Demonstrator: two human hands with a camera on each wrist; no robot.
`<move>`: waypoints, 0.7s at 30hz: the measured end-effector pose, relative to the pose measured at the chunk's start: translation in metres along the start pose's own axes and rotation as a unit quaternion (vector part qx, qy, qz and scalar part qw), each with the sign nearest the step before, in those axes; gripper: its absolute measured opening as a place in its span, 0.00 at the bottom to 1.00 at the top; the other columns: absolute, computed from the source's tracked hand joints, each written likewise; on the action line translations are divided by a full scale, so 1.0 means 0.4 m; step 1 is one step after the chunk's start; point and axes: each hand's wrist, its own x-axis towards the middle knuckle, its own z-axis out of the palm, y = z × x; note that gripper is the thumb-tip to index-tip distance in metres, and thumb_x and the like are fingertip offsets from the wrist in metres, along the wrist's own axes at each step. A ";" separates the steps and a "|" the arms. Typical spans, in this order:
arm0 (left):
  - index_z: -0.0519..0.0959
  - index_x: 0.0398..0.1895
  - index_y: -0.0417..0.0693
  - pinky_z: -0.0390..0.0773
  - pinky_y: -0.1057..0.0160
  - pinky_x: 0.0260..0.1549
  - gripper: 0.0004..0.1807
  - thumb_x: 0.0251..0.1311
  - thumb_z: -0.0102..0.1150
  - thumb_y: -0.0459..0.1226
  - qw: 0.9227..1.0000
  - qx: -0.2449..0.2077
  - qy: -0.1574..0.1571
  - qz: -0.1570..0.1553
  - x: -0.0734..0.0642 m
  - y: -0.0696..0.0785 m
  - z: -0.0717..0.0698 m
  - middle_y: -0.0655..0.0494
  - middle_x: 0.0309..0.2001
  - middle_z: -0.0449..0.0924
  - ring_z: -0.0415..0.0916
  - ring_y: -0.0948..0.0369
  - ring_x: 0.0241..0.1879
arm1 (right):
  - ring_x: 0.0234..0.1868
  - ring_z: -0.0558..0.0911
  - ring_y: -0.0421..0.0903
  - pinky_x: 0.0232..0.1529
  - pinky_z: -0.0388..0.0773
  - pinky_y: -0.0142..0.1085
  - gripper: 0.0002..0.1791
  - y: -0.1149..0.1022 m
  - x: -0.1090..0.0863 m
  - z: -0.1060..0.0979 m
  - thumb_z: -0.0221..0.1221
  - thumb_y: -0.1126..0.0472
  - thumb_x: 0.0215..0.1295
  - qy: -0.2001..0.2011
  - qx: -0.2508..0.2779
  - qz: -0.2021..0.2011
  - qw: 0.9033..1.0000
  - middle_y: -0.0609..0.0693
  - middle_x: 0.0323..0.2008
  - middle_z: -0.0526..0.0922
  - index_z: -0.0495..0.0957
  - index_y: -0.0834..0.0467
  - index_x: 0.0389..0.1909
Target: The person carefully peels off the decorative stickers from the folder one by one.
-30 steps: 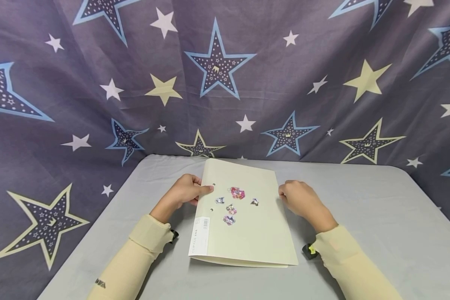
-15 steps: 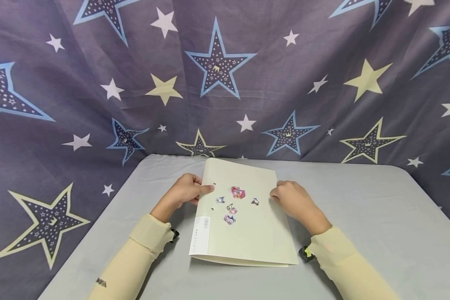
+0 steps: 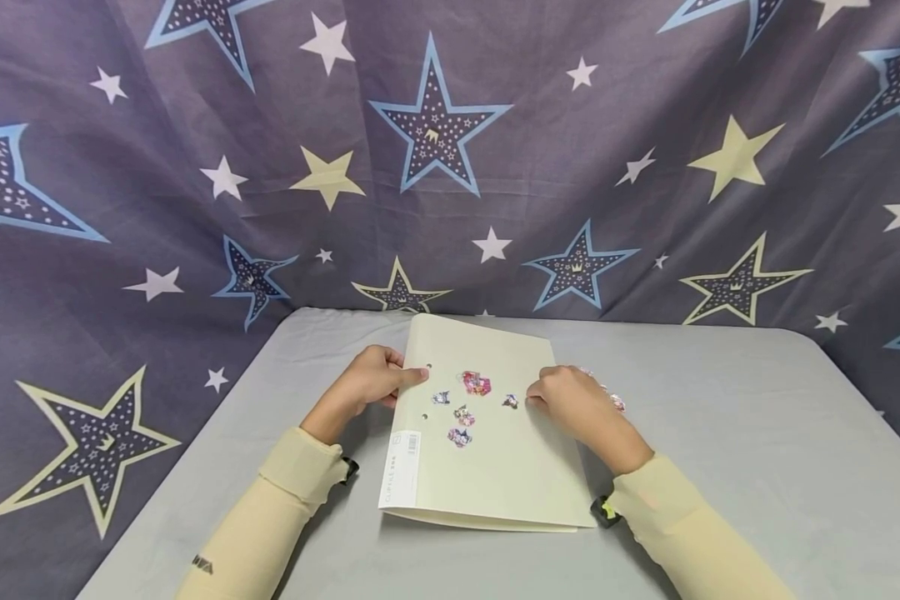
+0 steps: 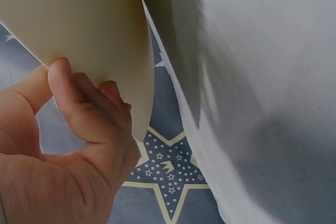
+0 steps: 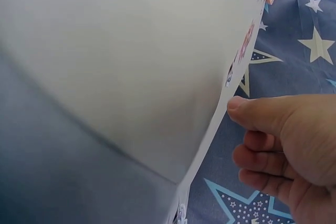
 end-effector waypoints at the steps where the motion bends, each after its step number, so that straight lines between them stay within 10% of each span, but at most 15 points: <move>1: 0.77 0.41 0.35 0.83 0.61 0.23 0.19 0.64 0.71 0.43 1.000 0.000 0.000 0.000 0.000 0.000 0.000 0.47 0.30 0.85 0.82 0.59 0.24 | 0.26 0.82 0.49 0.28 0.79 0.43 0.08 -0.002 0.001 0.000 0.73 0.65 0.60 0.002 -0.001 -0.005 1.000 0.47 0.22 0.78 0.86 0.53 0.24; 21: 0.79 0.46 0.33 0.86 0.55 0.26 0.21 0.63 0.71 0.44 1.000 -0.023 0.004 0.011 0.001 0.002 0.000 0.46 0.33 0.85 0.84 0.56 0.26 | 0.27 0.82 0.44 0.31 0.80 0.39 0.09 -0.015 0.010 0.005 0.73 0.64 0.60 -0.001 0.020 -0.046 0.999 0.44 0.23 0.80 0.85 0.52 0.23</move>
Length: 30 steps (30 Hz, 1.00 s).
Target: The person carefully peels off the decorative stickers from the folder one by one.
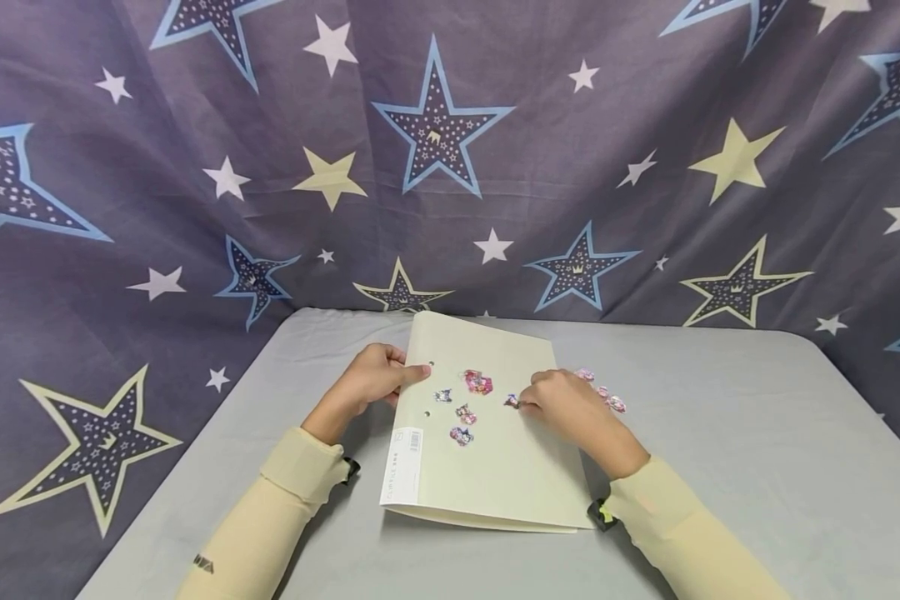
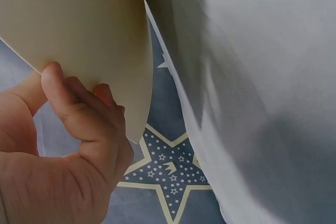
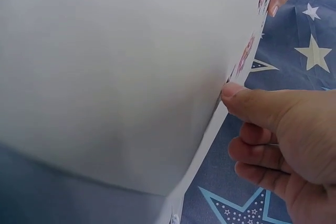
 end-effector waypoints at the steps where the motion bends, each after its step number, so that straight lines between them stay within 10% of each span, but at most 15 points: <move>1: 0.79 0.46 0.33 0.86 0.54 0.27 0.22 0.63 0.71 0.44 1.000 0.001 0.000 0.000 0.001 -0.001 0.000 0.46 0.33 0.85 0.84 0.57 0.26 | 0.27 0.82 0.44 0.31 0.80 0.39 0.09 -0.001 0.000 0.000 0.73 0.63 0.60 -0.002 0.000 -0.002 1.000 0.45 0.23 0.80 0.85 0.53 0.23; 30: 0.78 0.45 0.35 0.86 0.54 0.28 0.20 0.63 0.71 0.43 1.000 0.004 -0.002 0.000 0.001 -0.002 -0.003 0.47 0.30 0.86 0.83 0.58 0.24 | 0.26 0.77 0.46 0.30 0.76 0.37 0.04 -0.042 0.028 0.013 0.73 0.66 0.53 -0.014 -0.197 -0.096 0.976 0.47 0.24 0.80 0.87 0.55 0.26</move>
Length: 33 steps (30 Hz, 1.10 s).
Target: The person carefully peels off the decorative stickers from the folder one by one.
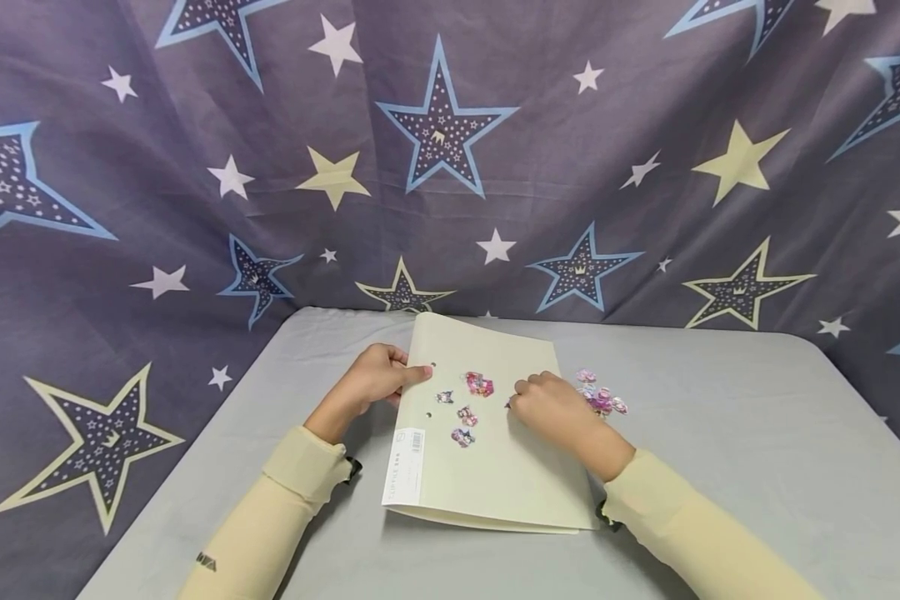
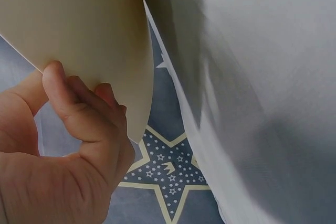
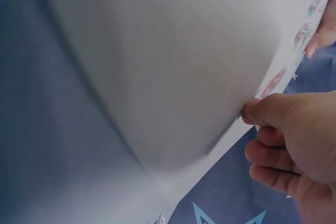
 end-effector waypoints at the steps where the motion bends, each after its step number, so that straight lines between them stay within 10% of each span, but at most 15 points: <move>1: 0.78 0.45 0.35 0.86 0.54 0.28 0.20 0.63 0.71 0.43 1.000 0.001 0.000 0.000 0.000 0.000 0.000 0.47 0.30 0.86 0.83 0.58 0.24 | 0.26 0.77 0.46 0.30 0.75 0.37 0.04 -0.002 0.000 0.000 0.73 0.66 0.53 -0.001 -0.001 -0.001 1.000 0.47 0.24 0.80 0.87 0.55 0.27; 33: 0.79 0.44 0.34 0.86 0.55 0.27 0.19 0.64 0.71 0.43 1.000 -0.003 -0.004 0.007 -0.002 -0.008 0.001 0.47 0.29 0.86 0.82 0.59 0.23 | 0.28 0.79 0.46 0.31 0.75 0.36 0.03 -0.019 0.001 0.005 0.67 0.68 0.60 0.001 -0.042 -0.017 0.999 0.51 0.27 0.82 0.82 0.59 0.31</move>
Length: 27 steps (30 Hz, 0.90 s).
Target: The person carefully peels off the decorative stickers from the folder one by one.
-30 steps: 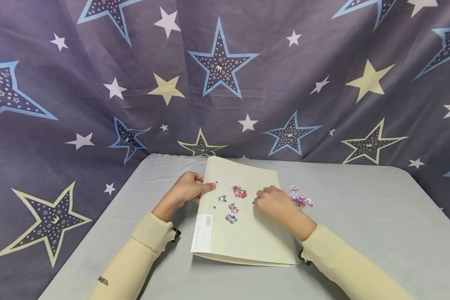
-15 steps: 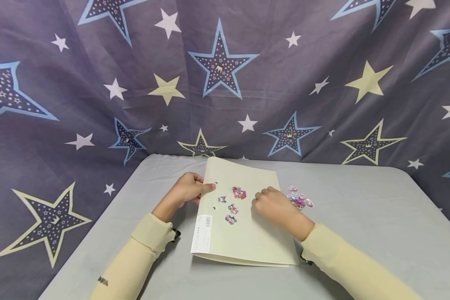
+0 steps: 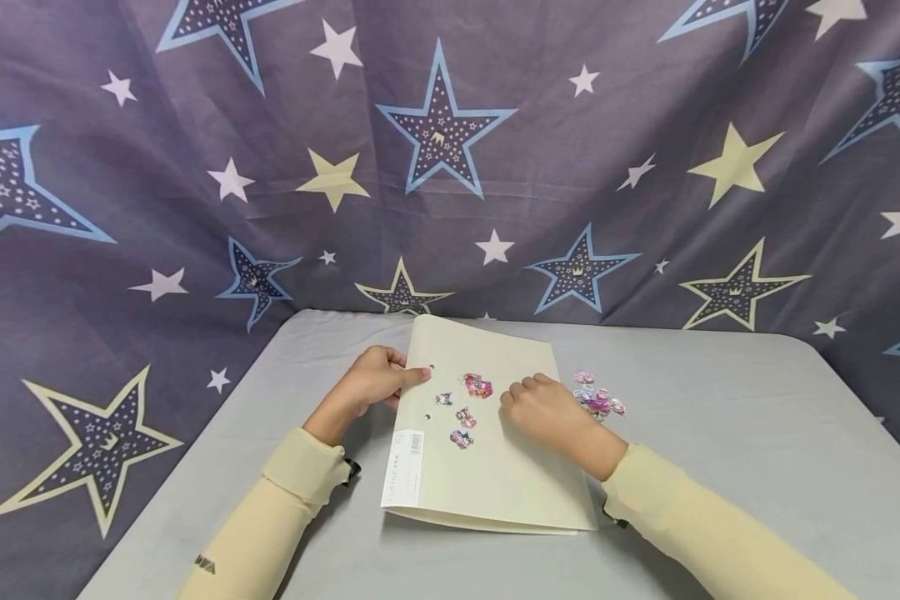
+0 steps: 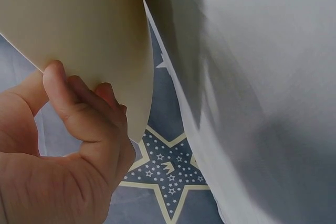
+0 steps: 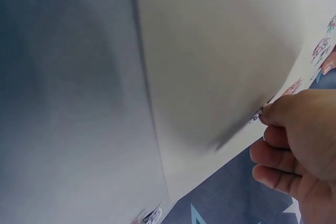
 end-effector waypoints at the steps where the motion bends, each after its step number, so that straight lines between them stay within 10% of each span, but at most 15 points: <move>1: 0.79 0.44 0.34 0.86 0.55 0.27 0.19 0.64 0.71 0.43 1.000 0.000 0.000 0.000 0.000 0.000 0.000 0.47 0.29 0.86 0.82 0.59 0.23 | 0.28 0.79 0.47 0.31 0.75 0.37 0.03 0.001 0.000 0.000 0.67 0.68 0.60 -0.001 0.002 0.002 1.000 0.51 0.27 0.82 0.82 0.60 0.31; 27: 0.79 0.43 0.35 0.86 0.55 0.27 0.19 0.64 0.71 0.43 1.000 0.002 0.003 -0.009 0.000 0.007 -0.003 0.48 0.29 0.86 0.83 0.58 0.23 | 0.31 0.81 0.49 0.34 0.80 0.41 0.04 0.027 0.013 0.009 0.63 0.67 0.67 -0.037 0.082 0.047 0.995 0.52 0.28 0.81 0.78 0.62 0.33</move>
